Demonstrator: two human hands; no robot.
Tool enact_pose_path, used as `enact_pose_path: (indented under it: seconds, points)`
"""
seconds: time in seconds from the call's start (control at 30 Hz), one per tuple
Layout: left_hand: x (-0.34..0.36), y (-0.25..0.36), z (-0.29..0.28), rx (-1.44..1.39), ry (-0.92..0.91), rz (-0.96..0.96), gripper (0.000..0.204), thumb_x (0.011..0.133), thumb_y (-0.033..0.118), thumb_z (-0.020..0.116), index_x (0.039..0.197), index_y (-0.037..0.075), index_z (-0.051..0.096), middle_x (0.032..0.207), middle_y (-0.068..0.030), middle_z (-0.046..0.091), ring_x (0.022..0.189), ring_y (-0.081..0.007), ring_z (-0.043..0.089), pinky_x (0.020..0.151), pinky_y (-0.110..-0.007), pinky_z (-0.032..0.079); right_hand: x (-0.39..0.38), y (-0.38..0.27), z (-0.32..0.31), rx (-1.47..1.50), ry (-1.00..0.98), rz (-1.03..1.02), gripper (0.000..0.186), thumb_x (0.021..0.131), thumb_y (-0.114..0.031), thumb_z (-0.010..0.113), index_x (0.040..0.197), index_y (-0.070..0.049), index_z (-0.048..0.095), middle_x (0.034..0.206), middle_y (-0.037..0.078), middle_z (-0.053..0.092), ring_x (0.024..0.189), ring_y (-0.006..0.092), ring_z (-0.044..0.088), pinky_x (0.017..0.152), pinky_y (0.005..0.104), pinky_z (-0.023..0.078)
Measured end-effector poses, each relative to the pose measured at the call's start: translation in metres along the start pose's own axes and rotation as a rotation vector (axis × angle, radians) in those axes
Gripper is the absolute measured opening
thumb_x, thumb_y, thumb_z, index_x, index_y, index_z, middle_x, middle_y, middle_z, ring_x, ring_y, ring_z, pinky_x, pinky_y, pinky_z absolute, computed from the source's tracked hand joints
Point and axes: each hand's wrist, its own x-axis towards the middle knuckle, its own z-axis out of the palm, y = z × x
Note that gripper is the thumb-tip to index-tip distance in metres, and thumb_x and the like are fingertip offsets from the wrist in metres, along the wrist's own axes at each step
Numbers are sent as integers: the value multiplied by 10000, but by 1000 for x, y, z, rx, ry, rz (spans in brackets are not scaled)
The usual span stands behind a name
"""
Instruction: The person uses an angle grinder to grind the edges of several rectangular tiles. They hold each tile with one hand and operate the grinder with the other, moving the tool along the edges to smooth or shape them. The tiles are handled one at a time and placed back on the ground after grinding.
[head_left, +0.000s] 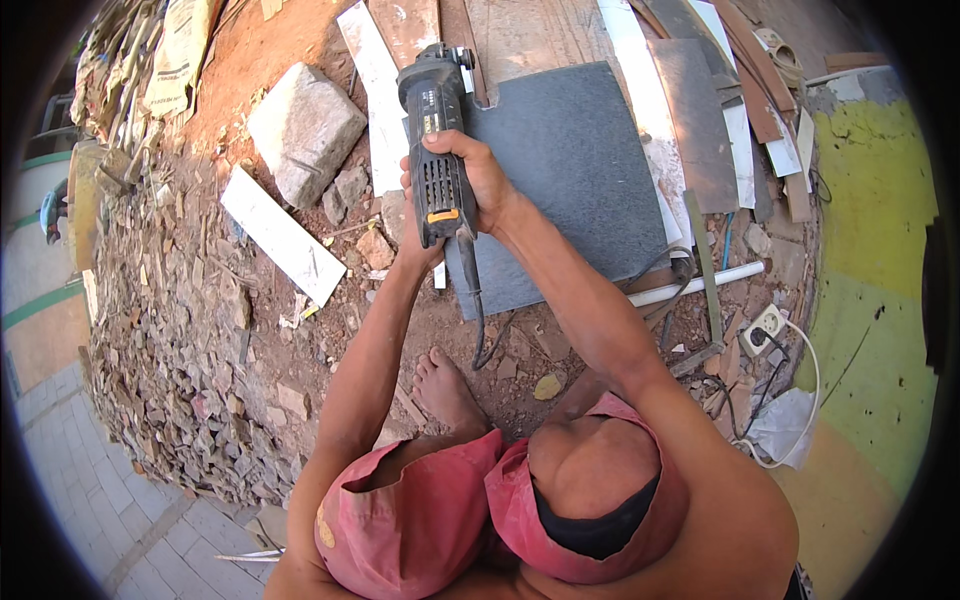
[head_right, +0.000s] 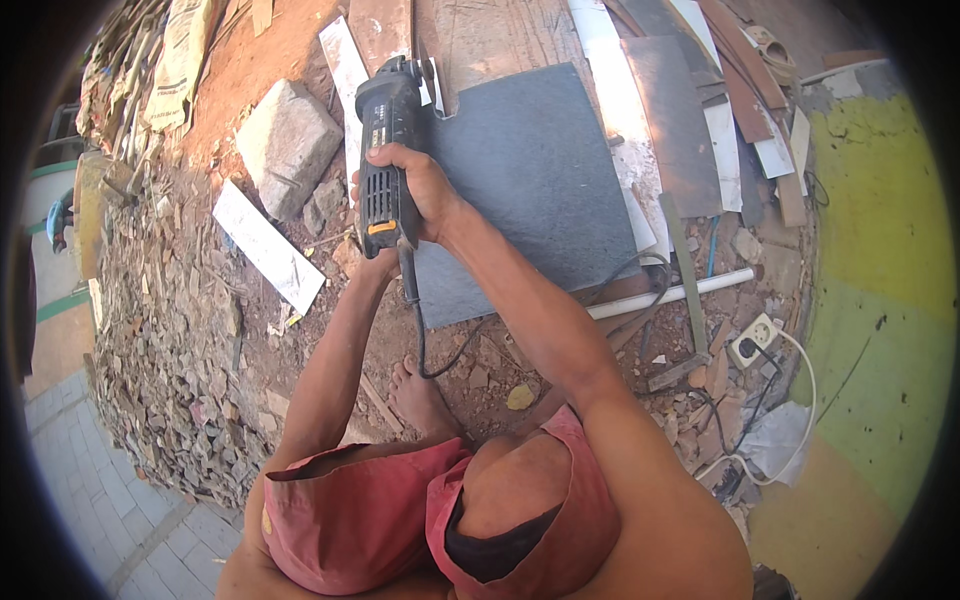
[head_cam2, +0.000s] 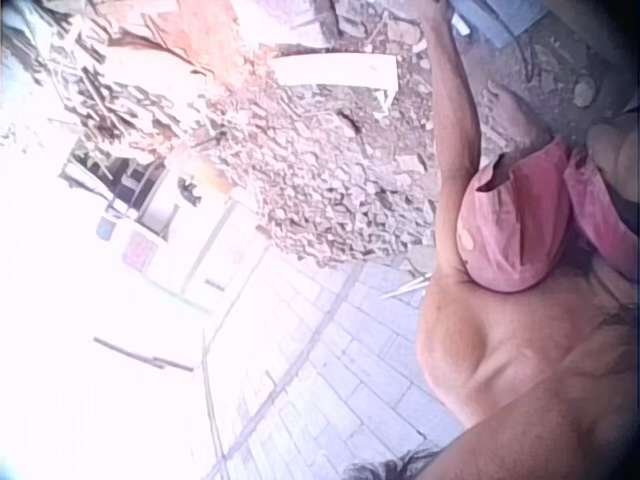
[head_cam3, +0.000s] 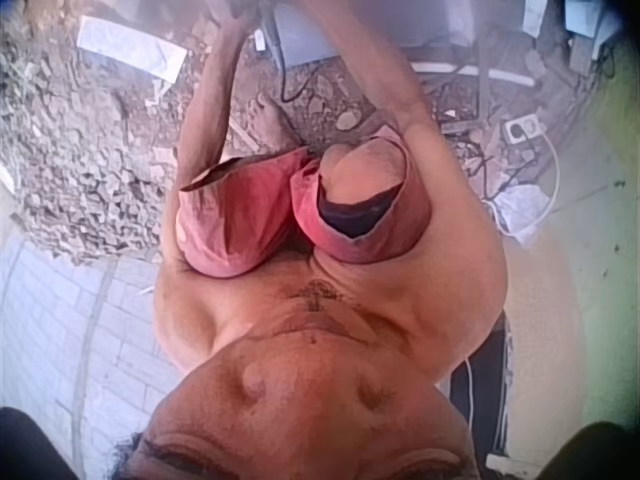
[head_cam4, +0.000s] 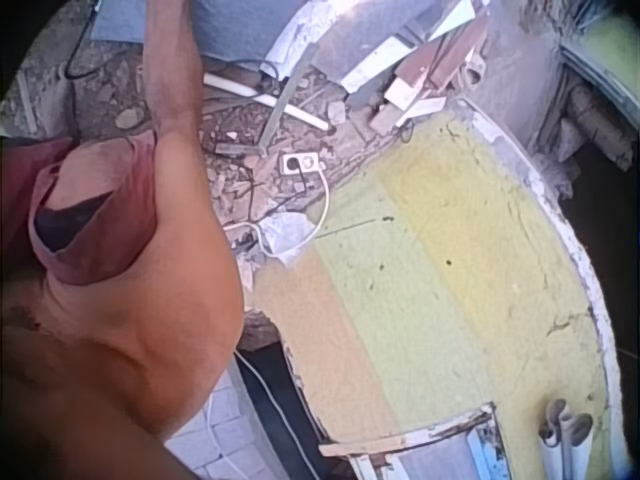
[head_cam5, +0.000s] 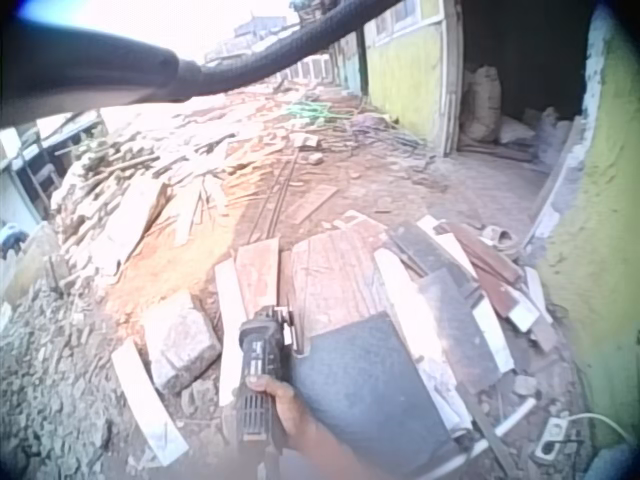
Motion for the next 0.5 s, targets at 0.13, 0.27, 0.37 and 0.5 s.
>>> enact_pose_path:
  seconds: [0.13,0.27,0.37,0.5]
  points:
    - [-3,0,1,13,43,33,449,956,142,575,1335,59,349,1221,-108,509,1109,-198,584,879,-323,566,2,3,0,31,-16,7,490,821,-349,611,1020,99,590,814,150,672,661,181,688,615,274,596]
    - [-10,10,7,134,74,1,387,951,117,579,1285,68,391,1149,-78,525,1024,-168,597,807,-304,573,2,4,-1,61,-6,16,498,820,-353,615,1021,102,585,820,156,668,671,187,688,637,280,599]
    - [-10,10,5,211,50,37,342,952,115,578,1253,68,421,1102,-54,532,971,-139,594,759,-285,568,3,4,-1,57,-2,15,498,819,-353,617,1025,100,581,830,161,664,678,192,686,650,285,600]
    - [0,-1,0,28,93,27,314,954,115,576,1234,69,443,1085,-41,534,952,-118,585,739,-264,558,5,5,2,43,13,-7,497,818,-350,617,1036,95,573,833,157,658,678,196,682,647,287,599]
